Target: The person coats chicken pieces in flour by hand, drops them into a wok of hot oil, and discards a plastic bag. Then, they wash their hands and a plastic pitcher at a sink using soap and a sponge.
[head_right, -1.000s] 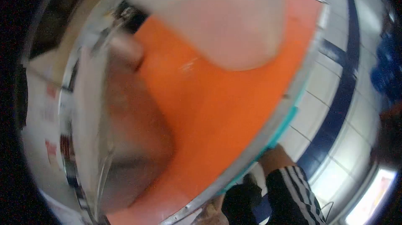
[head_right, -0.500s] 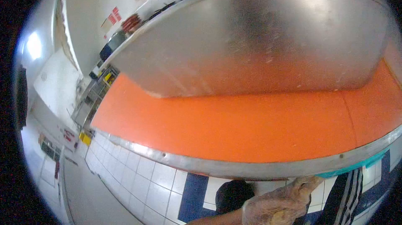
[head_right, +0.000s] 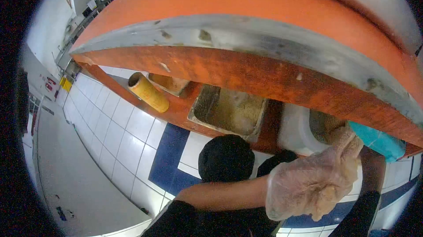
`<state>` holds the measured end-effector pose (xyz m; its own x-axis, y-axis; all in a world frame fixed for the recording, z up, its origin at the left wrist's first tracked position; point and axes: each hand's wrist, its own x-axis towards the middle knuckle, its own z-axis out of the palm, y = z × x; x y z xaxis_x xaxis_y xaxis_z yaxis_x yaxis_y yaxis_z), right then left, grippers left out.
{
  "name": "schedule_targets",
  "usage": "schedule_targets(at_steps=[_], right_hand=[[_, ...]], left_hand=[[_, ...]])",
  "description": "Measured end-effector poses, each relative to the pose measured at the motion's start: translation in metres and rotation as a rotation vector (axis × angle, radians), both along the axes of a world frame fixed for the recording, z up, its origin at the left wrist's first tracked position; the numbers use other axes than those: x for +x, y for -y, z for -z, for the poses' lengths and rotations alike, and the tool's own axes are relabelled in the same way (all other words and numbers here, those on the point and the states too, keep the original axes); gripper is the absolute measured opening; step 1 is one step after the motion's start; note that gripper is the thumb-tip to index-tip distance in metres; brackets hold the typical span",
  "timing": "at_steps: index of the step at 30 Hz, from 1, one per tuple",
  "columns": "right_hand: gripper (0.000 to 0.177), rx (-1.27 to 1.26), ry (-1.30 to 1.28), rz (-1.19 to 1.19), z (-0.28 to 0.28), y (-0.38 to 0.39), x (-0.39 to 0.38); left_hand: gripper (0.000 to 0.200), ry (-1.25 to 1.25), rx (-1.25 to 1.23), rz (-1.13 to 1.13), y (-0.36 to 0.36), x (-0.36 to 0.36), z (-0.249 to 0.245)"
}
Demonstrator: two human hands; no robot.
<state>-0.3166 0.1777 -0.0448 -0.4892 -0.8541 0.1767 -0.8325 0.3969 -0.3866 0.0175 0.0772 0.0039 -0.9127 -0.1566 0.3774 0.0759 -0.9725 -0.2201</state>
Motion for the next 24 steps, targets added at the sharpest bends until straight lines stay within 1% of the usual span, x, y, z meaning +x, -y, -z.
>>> schedule_targets(at_steps=[1, 2, 3, 4, 6, 10, 14, 18, 21, 22, 24], right_hand=[[0.030, 0.007, 0.021, -0.022, -0.004, -0.004, 0.004], [0.030, 0.007, 0.040, -0.036, 0.011, -0.006, 0.017], [0.030, 0.015, 0.062, -0.059, 0.009, -0.008, 0.023], [0.030, 0.026, 0.081, -0.067, 0.007, -0.011, 0.026], [0.031, 0.057, 0.116, -0.096, 0.004, -0.012, 0.037], [0.032, 0.117, 0.144, -0.154, -0.004, -0.005, 0.068], [0.033, 0.174, 0.158, -0.209, -0.019, 0.017, 0.126], [0.034, 0.230, 0.180, -0.294, -0.043, 0.049, 0.196], [0.035, 0.255, 0.233, -0.381, -0.059, 0.075, 0.242], [0.035, 0.258, 0.257, -0.408, -0.064, 0.082, 0.254], [0.036, 0.251, 0.339, -0.414, -0.073, 0.089, 0.277]], left_hand=[[0.013, 0.073, -0.105, -0.103, -0.002, -0.001, -0.007], [0.013, 0.117, -0.164, -0.172, -0.001, 0.007, 0.003], [0.013, 0.165, -0.225, -0.238, 0.000, 0.016, 0.012], [0.015, 0.084, -0.266, -0.236, 0.003, 0.016, 0.008], [0.017, 0.010, -0.303, -0.257, 0.007, 0.019, 0.004], [0.024, 0.023, -0.331, -0.297, 0.010, 0.026, 0.000], [0.030, 0.063, -0.427, -0.365, 0.014, 0.037, -0.008], [0.037, 0.188, -0.537, -0.454, 0.026, 0.069, -0.046], [0.042, 0.397, -0.754, -0.566, 0.033, 0.063, -0.068], [0.044, 0.500, -0.874, -0.599, 0.036, 0.058, -0.077], [0.047, 0.735, -1.253, -0.676, 0.038, 0.054, -0.078]])
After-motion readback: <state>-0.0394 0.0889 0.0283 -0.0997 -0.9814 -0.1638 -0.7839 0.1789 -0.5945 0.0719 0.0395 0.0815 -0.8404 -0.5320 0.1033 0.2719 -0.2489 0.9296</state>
